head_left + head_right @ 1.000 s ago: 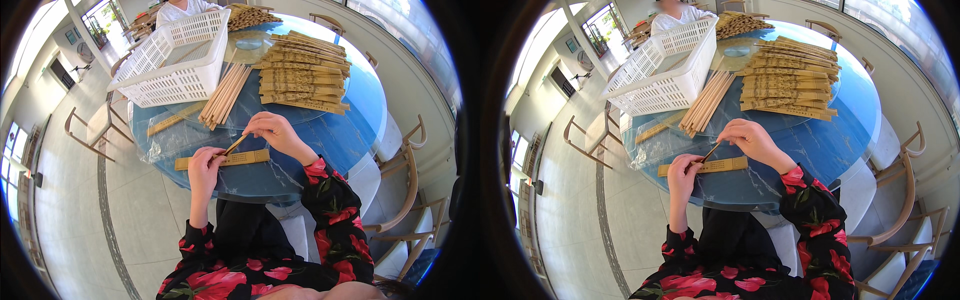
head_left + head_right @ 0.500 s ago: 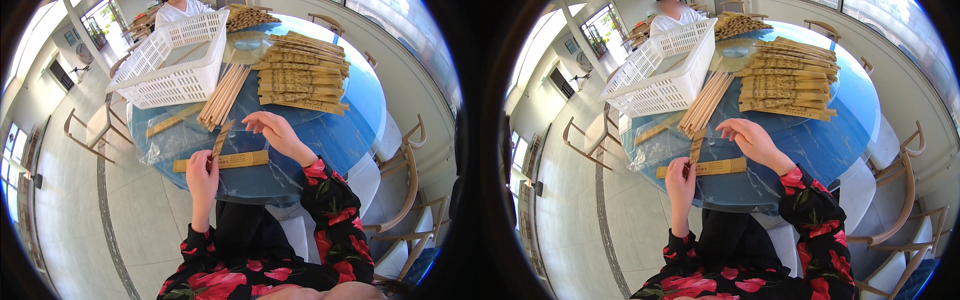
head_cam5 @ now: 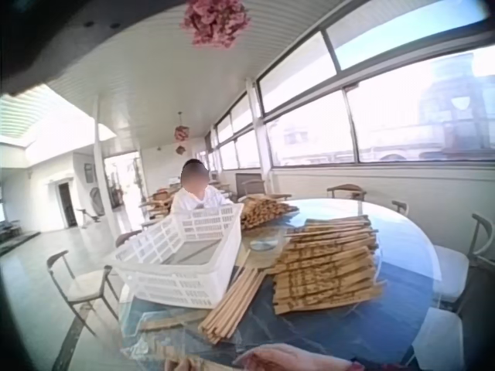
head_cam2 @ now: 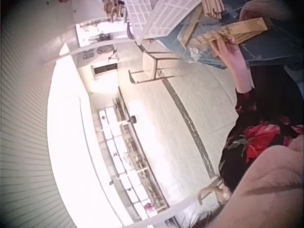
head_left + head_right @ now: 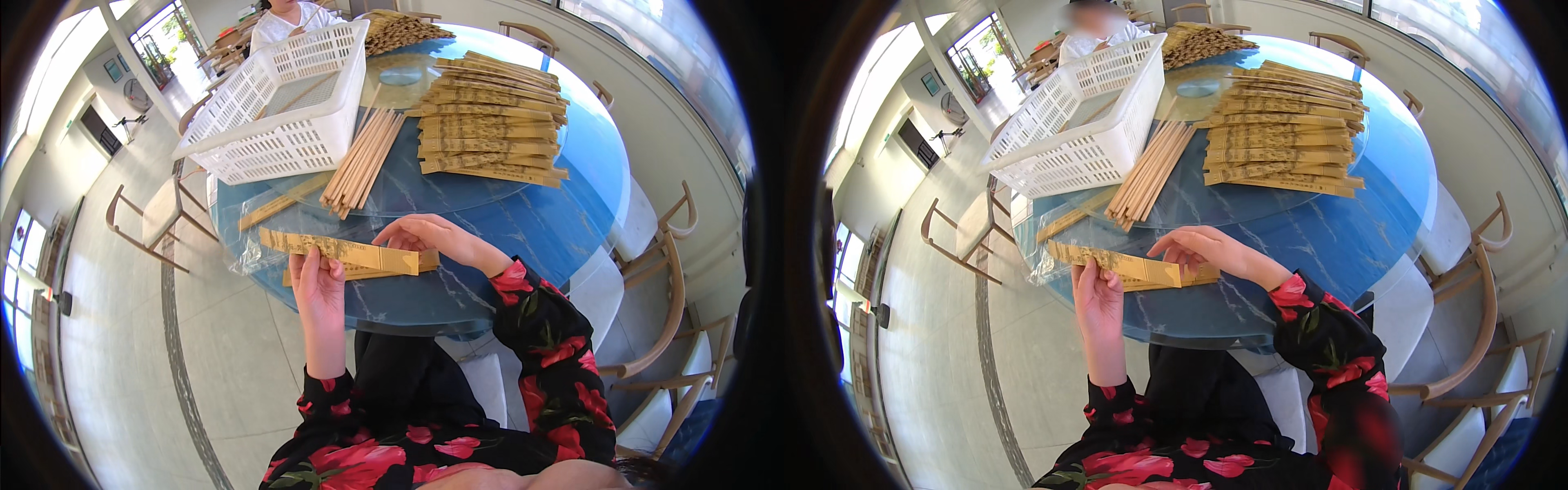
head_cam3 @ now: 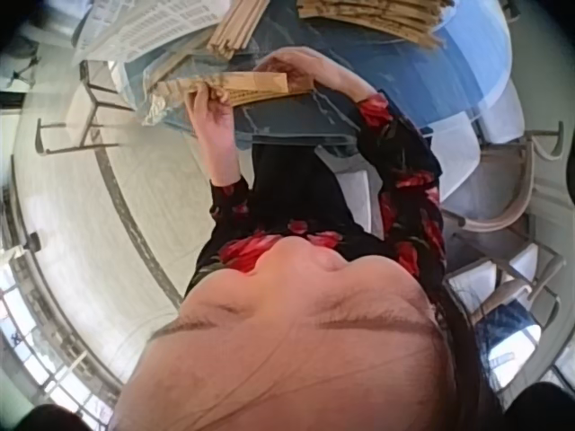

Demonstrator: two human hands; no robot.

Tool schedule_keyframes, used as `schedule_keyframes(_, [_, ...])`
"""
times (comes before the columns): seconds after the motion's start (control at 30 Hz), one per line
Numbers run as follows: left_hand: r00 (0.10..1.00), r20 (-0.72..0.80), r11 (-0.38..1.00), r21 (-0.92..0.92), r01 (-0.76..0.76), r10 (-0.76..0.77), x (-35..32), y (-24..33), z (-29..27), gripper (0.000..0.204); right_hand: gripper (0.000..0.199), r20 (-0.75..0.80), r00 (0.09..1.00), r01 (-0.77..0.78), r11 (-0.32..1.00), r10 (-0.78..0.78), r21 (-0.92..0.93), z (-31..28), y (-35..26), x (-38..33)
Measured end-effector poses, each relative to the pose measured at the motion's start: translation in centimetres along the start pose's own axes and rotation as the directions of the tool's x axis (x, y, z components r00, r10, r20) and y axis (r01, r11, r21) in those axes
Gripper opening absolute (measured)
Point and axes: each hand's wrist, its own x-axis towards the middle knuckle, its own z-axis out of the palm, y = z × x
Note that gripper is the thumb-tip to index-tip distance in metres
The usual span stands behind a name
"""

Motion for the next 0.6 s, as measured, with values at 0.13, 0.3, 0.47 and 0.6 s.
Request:
schedule_keyframes(0.13, [0.979,-0.155,0.974,0.207,-0.097,0.131,0.5,-1.6,-0.9,0.015,0.049,-0.094,0.982,-0.152,0.984,0.162,0.097,0.2,-1.4,-0.4])
schedule_keyframes(0.3, [0.980,-0.135,0.969,0.219,-0.113,0.144,0.3,-2.1,-0.3,0.018,0.023,-0.094,0.992,-0.095,0.991,0.086,-0.090,-0.2,-0.1,-0.4])
schedule_keyframes(0.47, [0.950,0.231,0.931,0.343,0.121,-0.209,-0.5,-1.9,0.1,0.025,0.017,-0.011,0.993,-0.117,0.993,0.117,0.012,1.5,-0.6,-0.3])
schedule_keyframes(0.6, [0.917,0.271,0.839,0.533,0.109,-0.292,-1.1,-2.4,1.0,0.022,0.020,0.057,0.989,-0.139,0.982,0.133,0.131,1.9,-0.4,-0.4])
